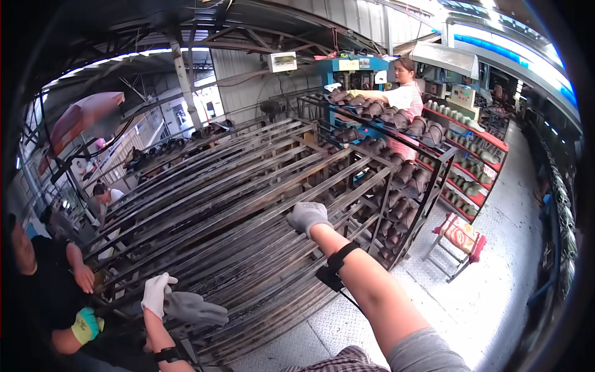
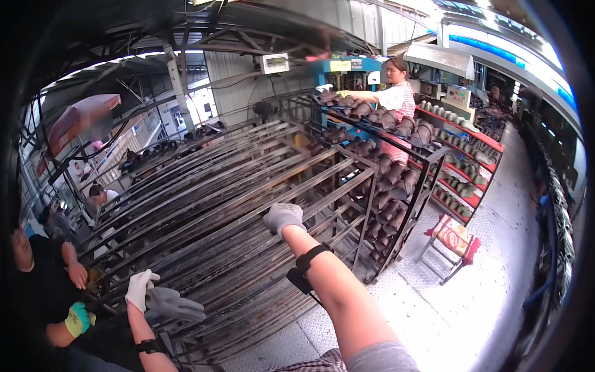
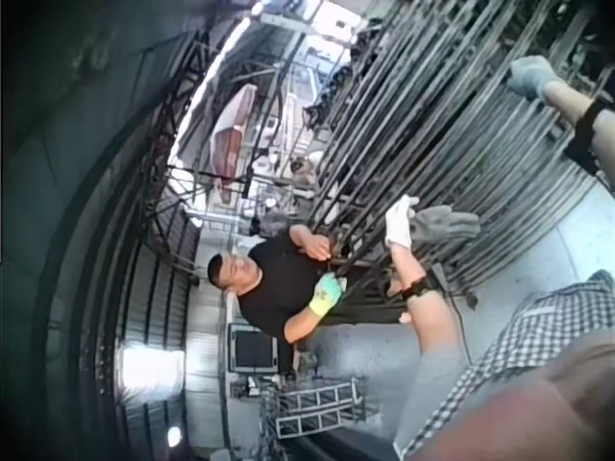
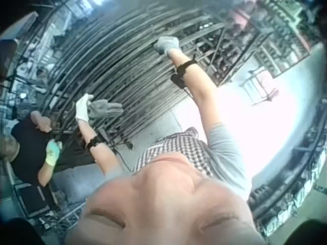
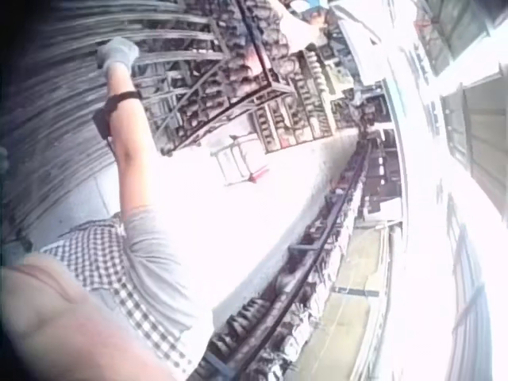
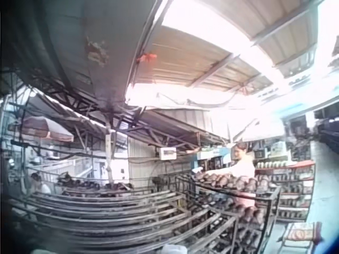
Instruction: Put on protective gloves and begin organizing and moving metal material racks in a factory setting.
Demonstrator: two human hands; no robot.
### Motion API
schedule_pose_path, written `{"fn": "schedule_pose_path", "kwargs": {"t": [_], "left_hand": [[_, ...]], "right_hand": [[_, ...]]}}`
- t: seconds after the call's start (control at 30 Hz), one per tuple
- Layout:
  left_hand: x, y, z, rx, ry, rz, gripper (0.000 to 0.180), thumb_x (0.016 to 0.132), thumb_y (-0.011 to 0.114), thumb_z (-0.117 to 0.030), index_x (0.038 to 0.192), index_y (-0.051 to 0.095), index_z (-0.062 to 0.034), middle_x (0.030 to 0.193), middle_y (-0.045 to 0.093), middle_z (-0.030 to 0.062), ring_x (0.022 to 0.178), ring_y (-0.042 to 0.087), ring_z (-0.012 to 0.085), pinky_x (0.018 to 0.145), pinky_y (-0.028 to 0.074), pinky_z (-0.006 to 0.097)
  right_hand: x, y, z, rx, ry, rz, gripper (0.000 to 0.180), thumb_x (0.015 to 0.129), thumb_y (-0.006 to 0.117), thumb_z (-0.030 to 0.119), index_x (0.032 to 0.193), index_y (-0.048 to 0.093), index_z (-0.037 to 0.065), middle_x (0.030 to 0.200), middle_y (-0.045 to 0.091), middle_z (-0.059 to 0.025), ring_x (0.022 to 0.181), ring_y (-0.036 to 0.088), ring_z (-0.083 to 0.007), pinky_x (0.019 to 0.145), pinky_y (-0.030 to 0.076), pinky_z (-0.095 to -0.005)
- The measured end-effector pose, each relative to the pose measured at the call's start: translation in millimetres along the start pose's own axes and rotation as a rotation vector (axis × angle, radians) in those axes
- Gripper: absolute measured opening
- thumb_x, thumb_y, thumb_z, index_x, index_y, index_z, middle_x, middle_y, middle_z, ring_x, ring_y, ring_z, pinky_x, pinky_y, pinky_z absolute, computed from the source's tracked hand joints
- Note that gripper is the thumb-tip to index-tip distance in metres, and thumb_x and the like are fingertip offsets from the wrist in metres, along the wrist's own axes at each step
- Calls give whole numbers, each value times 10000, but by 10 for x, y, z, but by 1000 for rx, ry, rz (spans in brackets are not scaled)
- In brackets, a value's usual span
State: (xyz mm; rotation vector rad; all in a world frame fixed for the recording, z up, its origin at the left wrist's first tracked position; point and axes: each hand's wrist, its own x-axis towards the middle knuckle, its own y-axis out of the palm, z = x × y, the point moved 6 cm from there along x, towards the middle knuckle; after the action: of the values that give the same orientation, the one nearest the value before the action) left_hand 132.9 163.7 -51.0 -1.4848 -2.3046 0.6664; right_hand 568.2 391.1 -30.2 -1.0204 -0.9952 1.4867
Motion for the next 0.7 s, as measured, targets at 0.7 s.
{"fn": "schedule_pose_path", "kwargs": {"t": [0.7], "left_hand": [[-112, 141, -208, -197, -174, 29, 390, 921, 541, -384, 932, 739, -49, 646, 480, -30, 574, 438, 97, 499, 359, 273]], "right_hand": [[-61, -82, -70, -100, -3, -127, 508, 841, 478, 454, 1106, 686, 73, 1121, 673, -174, 1078, 629, -334, 921, 474, -407]]}}
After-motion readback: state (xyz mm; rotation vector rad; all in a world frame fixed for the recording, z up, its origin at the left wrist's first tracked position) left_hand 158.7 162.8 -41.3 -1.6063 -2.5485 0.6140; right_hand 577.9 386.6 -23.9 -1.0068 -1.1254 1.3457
